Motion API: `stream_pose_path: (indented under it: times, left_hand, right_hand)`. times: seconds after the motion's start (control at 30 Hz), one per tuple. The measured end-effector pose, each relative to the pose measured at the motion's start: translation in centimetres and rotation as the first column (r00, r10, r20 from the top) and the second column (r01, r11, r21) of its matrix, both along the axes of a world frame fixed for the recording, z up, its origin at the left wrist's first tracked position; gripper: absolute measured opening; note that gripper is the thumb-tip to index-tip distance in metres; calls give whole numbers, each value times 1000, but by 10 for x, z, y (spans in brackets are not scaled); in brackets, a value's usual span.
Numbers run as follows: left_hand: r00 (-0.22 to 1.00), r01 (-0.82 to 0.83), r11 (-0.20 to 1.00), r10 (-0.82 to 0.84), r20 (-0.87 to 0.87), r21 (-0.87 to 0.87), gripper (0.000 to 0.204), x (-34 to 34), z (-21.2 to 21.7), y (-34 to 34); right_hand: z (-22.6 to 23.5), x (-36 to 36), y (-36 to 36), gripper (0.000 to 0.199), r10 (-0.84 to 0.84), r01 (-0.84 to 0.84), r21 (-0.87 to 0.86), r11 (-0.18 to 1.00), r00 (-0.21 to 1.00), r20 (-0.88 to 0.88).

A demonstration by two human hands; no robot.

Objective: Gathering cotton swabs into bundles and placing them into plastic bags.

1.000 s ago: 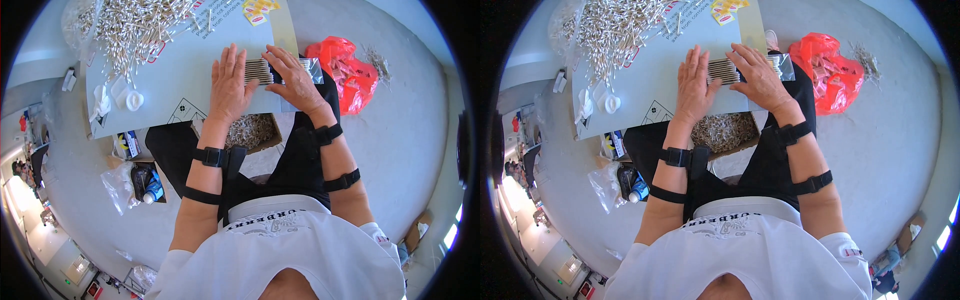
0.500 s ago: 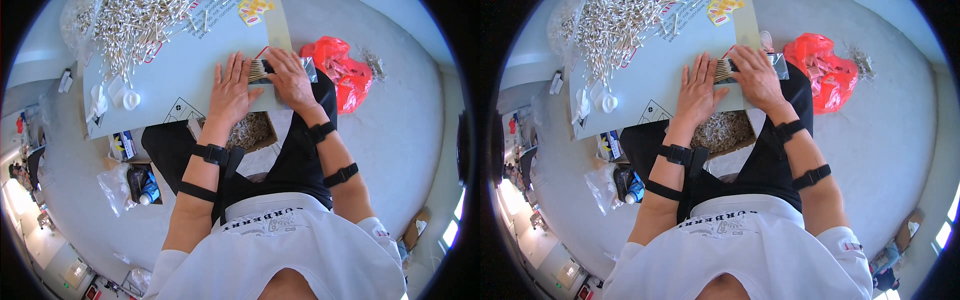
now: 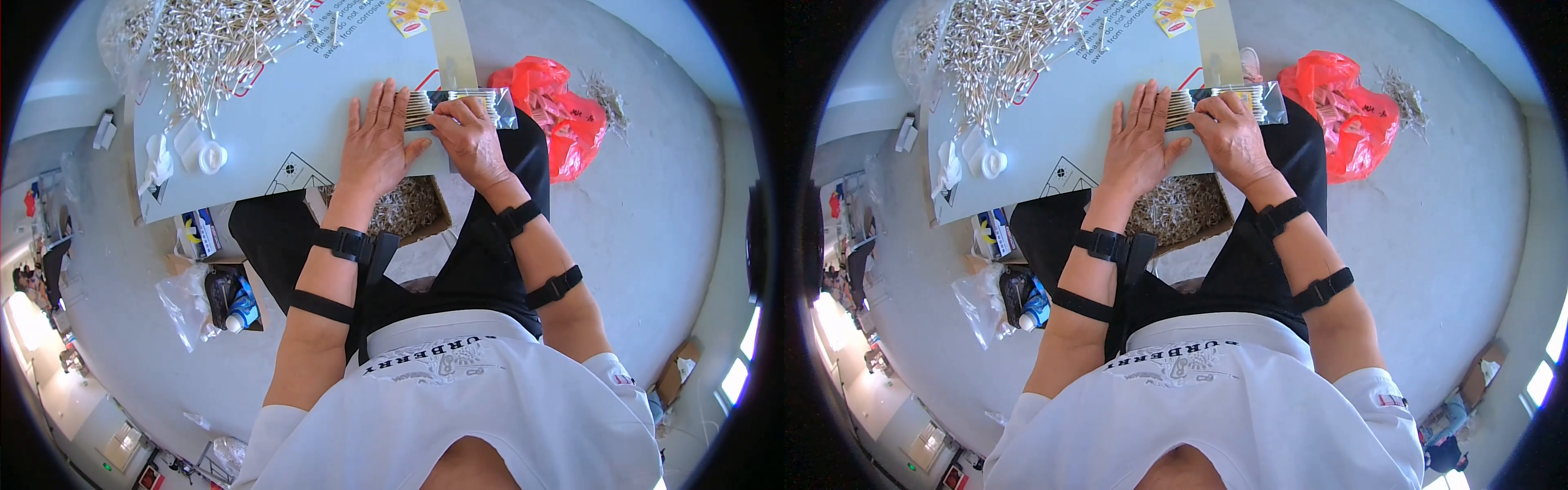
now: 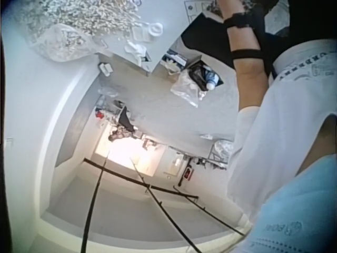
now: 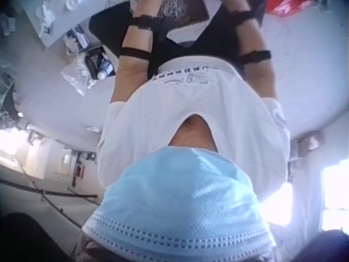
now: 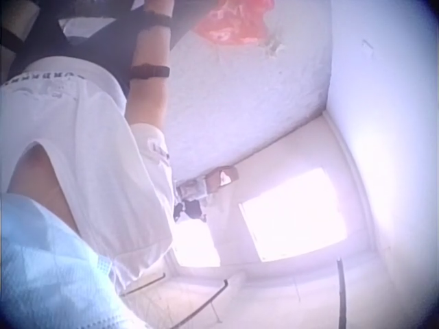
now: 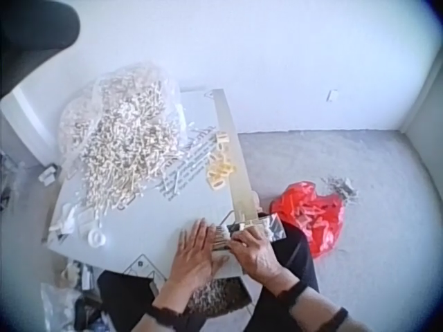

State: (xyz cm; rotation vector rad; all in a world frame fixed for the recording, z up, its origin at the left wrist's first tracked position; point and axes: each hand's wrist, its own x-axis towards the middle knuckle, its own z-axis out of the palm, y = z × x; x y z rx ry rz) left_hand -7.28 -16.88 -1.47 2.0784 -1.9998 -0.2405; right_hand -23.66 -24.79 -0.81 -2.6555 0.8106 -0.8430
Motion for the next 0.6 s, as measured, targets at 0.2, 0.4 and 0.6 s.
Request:
stream_pose_path:
  times: [0.2,0.4,0.6]
  left_hand:
    - [1000,-6,1000,6,-11,-1,78,0,-2,0]
    - [1000,-6,1000,6,-6,-7,80,0,-2,1]
    - [1000,-8,1000,8,-11,-6,79,0,-3,0]
  right_hand:
    - [-3,6,-5,8,26,-26,25,999,1000,8]
    - [8,9,-5,13,-62,63,114,991,998,-11]
    - [10,8,-9,13,-27,43,170,985,995,-91]
